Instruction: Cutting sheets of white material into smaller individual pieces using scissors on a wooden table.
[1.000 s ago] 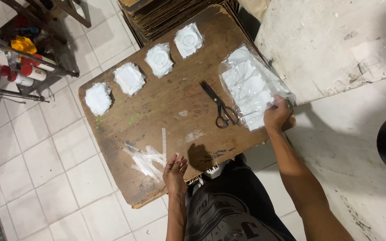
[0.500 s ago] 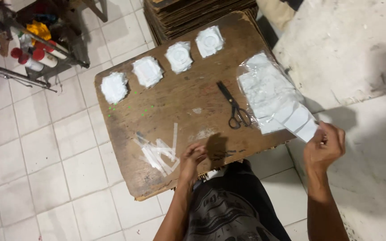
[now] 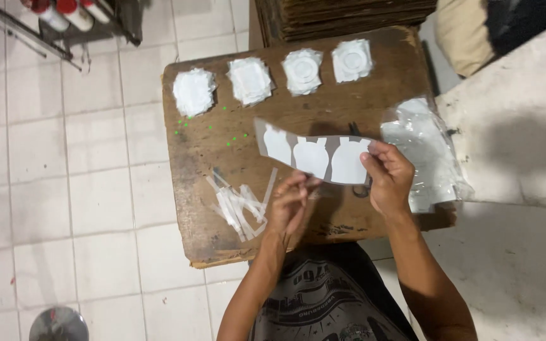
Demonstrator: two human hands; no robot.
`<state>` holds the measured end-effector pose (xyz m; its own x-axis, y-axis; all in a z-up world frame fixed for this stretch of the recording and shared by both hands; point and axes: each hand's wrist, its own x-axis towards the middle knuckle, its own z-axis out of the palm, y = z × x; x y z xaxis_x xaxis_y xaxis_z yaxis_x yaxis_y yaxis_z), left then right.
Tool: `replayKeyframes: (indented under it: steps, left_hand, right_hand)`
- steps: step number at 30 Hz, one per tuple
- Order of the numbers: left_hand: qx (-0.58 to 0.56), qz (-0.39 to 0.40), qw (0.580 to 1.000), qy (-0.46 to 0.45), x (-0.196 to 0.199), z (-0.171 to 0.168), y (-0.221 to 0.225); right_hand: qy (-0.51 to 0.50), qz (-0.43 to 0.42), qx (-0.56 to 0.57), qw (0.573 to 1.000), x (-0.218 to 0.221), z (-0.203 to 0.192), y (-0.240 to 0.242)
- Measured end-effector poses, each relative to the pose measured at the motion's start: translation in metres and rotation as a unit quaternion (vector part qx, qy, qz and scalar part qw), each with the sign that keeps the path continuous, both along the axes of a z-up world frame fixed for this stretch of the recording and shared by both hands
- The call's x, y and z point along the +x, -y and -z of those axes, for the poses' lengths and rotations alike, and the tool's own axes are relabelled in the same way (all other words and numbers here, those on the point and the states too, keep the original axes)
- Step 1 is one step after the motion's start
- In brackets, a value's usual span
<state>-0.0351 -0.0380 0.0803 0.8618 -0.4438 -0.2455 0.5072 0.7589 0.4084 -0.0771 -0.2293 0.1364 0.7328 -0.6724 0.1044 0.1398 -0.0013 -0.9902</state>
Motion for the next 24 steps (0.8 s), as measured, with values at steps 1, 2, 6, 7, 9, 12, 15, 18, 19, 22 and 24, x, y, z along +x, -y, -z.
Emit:
replayKeyframes:
  steps: [1,2,6,7,9,12,15,18,19,22,24]
  left_hand:
    - [0.002,-0.007,1.0,-0.007,0.009,0.012,-0.001]
    - [0.05,-0.025,0.998,-0.016,0.02,0.023,0.0]
    - [0.15,-0.081,0.978,-0.118,0.049,0.077,0.03]
    - [0.152,-0.085,0.977,-0.123,0.057,0.074,0.036]
    - [0.27,-0.108,0.945,-0.15,0.071,0.069,0.05]
    - [0.346,-0.115,0.915,-0.171,0.085,0.1,0.064]
    - [0.498,0.021,0.847,-0.183,0.097,0.124,0.068]
    - [0.527,0.038,0.828,-0.185,0.104,0.127,0.071]
    - [0.528,0.038,0.828,-0.187,0.099,0.124,0.069]
    - [0.526,-0.043,0.835,-0.157,0.091,0.112,0.055]
    - [0.353,-0.018,0.932,-0.081,0.086,0.103,0.035]
  right_hand:
    - [-0.007,-0.007,0.002,1.0,0.01,0.018,0.002]
    - [-0.023,-0.009,0.009,1.0,0.022,0.036,0.005]
    - [-0.112,-0.007,-0.024,0.993,0.071,0.095,0.014]
    - [-0.116,-0.012,-0.023,0.993,0.081,0.119,0.018]
    - [-0.16,-0.012,-0.04,0.986,0.098,0.166,0.028]
    - [-0.19,-0.028,-0.051,0.98,0.112,0.211,0.035]
    - [-0.218,-0.047,-0.076,0.972,0.114,0.224,0.039]
    - [-0.256,-0.057,-0.058,0.963,0.113,0.224,0.04]
    - [-0.258,-0.057,-0.057,0.963,0.109,0.211,0.039]
    - [-0.285,-0.098,-0.024,0.953,0.102,0.182,0.04]
    - [-0.308,-0.125,0.055,0.941,0.097,0.183,0.043]
